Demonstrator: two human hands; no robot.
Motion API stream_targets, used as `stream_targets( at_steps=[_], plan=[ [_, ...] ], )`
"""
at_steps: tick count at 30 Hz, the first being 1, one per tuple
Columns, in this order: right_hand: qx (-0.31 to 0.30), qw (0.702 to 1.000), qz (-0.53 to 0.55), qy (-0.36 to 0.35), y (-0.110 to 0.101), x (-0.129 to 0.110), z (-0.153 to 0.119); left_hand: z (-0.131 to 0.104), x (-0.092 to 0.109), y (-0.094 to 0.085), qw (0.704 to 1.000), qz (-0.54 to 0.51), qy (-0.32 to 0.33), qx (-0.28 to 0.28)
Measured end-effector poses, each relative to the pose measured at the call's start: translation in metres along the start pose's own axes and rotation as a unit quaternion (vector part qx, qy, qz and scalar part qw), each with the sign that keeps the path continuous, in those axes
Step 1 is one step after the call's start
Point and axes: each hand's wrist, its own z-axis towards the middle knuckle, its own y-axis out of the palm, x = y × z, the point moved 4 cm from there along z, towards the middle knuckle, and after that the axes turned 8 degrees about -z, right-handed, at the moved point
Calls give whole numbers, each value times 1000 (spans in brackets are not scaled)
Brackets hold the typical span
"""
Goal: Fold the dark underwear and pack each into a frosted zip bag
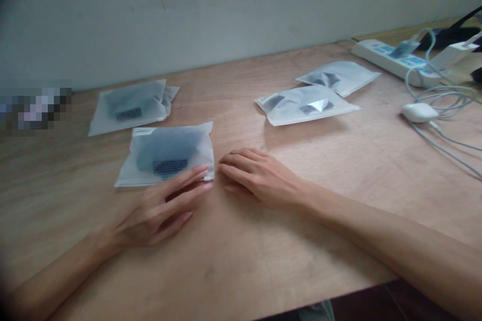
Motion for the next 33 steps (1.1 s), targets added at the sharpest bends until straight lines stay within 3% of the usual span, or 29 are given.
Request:
stream_targets(
  at_steps=[5,8,15,21,33],
  plan=[
    [37,995,-59,-76,-5,-13,-1,7,14,2,998,-32,45,-12],
    [36,990,-62,-121,-7,-22,-3,12,21,1,998,-25,55,26],
    [31,988,-60,-136,-9,-29,-2,9,19,-3,995,5,21,96],
    [50,986,-45,-154,-13,-39,0,6,24,-15,976,133,57,162],
    [51,986,-26,-154,-13,-42,4,15,33,-15,971,176,74,141]
  ],
)
